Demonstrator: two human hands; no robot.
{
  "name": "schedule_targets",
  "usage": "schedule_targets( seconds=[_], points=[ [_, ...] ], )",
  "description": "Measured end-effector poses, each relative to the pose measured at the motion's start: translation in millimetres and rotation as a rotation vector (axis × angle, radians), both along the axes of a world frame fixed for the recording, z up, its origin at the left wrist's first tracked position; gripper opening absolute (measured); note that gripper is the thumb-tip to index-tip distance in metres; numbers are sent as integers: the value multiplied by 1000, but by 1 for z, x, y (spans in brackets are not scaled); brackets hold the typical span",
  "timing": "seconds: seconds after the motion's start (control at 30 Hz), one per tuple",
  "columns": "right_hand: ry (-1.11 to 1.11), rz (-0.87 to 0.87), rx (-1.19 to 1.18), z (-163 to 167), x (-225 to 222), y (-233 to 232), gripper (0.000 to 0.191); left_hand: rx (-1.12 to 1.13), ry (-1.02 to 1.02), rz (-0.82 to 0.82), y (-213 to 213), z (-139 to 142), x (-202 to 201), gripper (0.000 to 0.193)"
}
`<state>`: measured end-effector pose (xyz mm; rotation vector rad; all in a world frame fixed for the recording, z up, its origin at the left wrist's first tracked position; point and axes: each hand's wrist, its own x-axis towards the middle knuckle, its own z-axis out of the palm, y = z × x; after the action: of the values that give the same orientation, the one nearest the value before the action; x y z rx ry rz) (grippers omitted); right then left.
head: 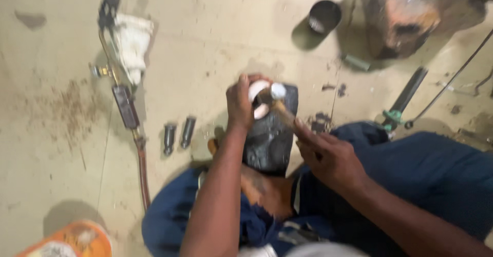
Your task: The person sits on the floor and hammers a white metal ring on a small anvil to shape it. They repeatedly strike the ring with a hammer, then inspect the fit by placing it onto a cylindrical metal object.
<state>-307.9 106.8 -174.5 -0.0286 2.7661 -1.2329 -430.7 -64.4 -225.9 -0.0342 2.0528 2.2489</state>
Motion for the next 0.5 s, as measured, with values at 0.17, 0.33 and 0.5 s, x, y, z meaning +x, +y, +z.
schedule_targets(
  seconds=[0.17,0.33,0.5],
  points=[
    [-182,37,73,0,-2,0,52,136,40,-17,1,-2,3,65],
    [-135,79,57,0,-2,-4,58,-135,126,26,-5,3,7,64],
    [-297,71,72,2,-8,-2,58,127,-280,-174,-5,9,-12,74]
  ],
)
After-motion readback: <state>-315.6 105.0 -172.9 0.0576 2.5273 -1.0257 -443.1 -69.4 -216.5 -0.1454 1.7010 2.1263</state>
